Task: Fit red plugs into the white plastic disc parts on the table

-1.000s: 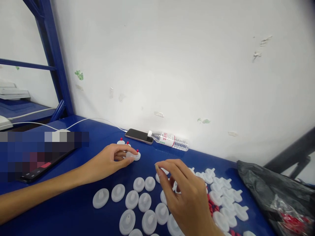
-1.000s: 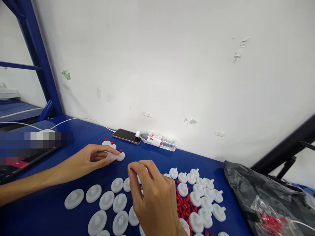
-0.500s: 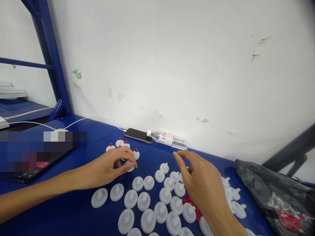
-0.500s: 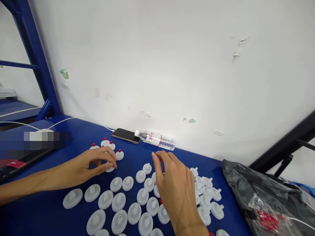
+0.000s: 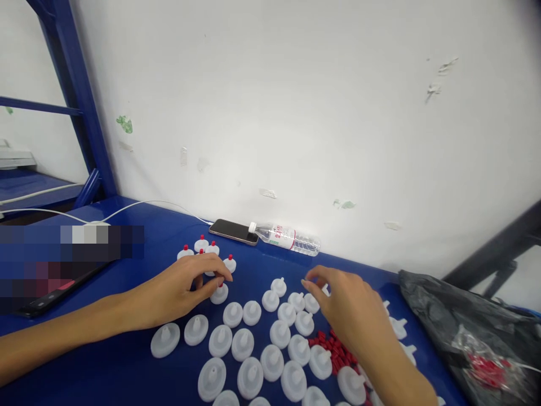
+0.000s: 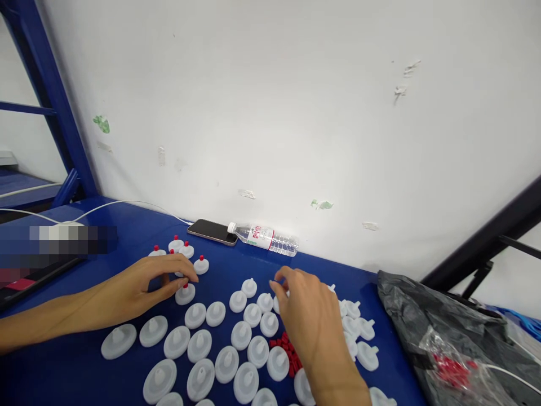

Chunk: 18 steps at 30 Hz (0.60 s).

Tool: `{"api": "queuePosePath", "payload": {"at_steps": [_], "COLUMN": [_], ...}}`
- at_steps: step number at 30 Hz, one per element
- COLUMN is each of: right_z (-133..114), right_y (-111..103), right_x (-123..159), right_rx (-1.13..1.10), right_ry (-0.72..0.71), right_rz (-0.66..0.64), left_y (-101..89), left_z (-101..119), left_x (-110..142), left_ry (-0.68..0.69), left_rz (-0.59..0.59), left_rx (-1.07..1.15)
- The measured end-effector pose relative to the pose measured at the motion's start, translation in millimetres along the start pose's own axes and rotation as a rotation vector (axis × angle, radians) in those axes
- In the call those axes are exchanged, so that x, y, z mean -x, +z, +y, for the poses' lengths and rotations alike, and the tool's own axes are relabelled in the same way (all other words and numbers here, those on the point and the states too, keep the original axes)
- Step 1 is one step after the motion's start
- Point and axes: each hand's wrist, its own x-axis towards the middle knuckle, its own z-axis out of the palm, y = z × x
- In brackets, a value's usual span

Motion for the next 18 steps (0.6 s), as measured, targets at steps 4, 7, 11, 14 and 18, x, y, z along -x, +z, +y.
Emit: {"api": "queuePosePath", "payload": {"at_steps": [4, 7, 11, 14, 18], "right_z": [18, 27, 28, 27, 26], "right_y": [-15, -17, -9, -2, 6], "right_x": [3, 5, 6, 6, 6], "right_rx": [0.085, 0.138, 0.217, 0.252, 0.282], "right_ry": [0.162, 0.187, 0.175, 0.158, 0.127], "right_rz": [-0.179, -0.273, -0.303, -0.294, -0.276], "left_y": [-2.9, -9.2, -14.6, -9.1, 5.7], "left_z": [5, 9, 10, 7, -1], "left_x": [2, 7, 14, 17, 16], "left_ry": [0.116, 0.259, 0.458, 0.515, 0.522], "left_rz": [0.165, 0.210, 0.026, -0.126, -0.126], "left_rx": [-0.104, -0.203, -0.337, -0.443, -0.554]}}
